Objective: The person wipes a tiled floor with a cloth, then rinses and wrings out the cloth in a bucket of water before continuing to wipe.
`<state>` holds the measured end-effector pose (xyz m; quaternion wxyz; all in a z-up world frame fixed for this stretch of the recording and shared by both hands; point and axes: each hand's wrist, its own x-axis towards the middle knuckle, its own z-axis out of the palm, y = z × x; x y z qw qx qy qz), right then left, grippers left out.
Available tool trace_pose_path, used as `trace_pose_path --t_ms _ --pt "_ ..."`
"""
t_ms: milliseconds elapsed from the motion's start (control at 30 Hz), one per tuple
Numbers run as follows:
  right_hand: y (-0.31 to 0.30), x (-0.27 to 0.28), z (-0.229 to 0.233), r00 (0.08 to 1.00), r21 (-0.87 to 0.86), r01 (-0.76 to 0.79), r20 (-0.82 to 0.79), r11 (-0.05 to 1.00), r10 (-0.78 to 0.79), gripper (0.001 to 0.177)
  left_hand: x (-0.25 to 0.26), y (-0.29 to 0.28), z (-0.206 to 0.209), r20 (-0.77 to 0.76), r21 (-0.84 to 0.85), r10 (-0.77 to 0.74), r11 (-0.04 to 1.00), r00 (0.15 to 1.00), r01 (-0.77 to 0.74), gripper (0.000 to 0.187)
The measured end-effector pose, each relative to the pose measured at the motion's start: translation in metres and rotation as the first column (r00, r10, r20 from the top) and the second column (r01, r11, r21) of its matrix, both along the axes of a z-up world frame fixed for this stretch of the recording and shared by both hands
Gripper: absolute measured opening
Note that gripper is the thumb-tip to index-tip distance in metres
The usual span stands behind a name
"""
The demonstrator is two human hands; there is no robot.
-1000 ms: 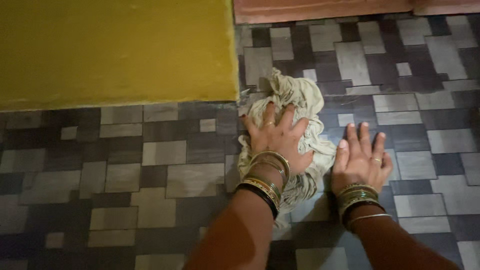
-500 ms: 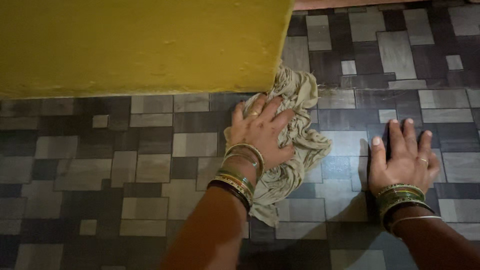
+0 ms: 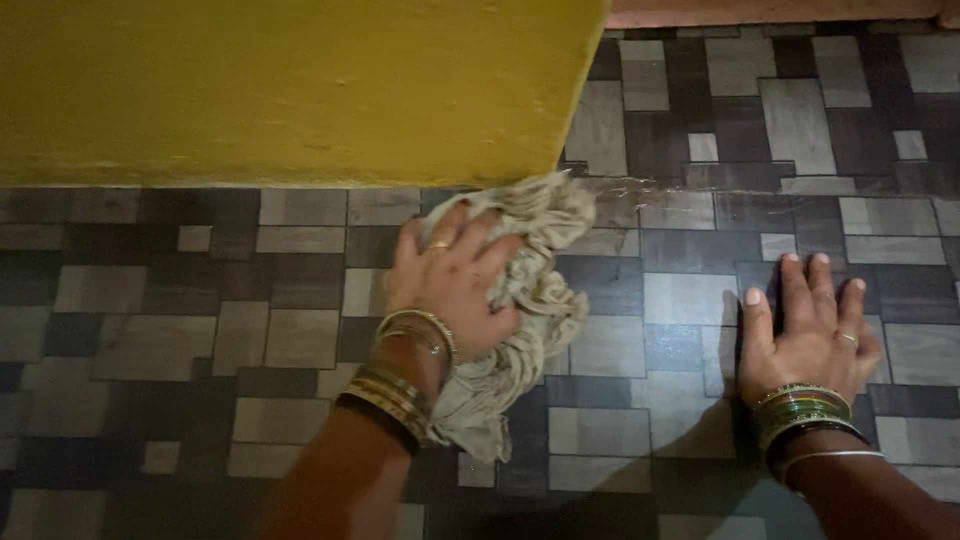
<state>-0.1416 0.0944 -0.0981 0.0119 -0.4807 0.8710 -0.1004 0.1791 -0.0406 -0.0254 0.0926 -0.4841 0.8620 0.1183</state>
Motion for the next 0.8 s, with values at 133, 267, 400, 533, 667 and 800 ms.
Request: trace_pose_path --t_ms 133,267,400,533,667,800 --pt "0.003 -0.003 -0.007 0.999 -0.034 -0.026 -0.027 0.999 0.025 0.064 0.047 -0.006 -0.004 0.013 -0.015 0.19 0.982 0.982 -0.19 0.08" --pt "0.005 -0.006 -0.014 0.999 -0.054 -0.017 -0.048 0.998 0.015 0.064 0.095 -0.018 -0.01 0.082 -0.066 0.281 0.959 0.956 -0.276 0.086" --pt "0.006 -0.012 -0.025 0.995 -0.064 -0.032 -0.097 0.997 0.026 0.063 0.134 -0.026 -0.02 0.045 -0.211 0.268 0.944 0.962 -0.253 0.077" --pt "0.006 -0.022 -0.035 0.99 -0.04 -0.023 -0.141 0.999 0.017 0.064 0.149 -0.028 -0.024 -0.003 -0.23 0.246 0.943 0.969 -0.24 0.074" --pt "0.009 -0.025 -0.043 0.987 -0.073 -0.035 -0.161 0.997 0.023 0.063 0.158 -0.028 -0.024 0.01 -0.263 0.265 0.931 0.964 -0.253 0.072" --pt "0.005 -0.028 -0.047 0.987 -0.056 -0.008 -0.16 0.998 -0.001 0.064 0.188 -0.037 -0.025 0.117 -0.271 0.36 0.908 0.925 -0.319 0.075"
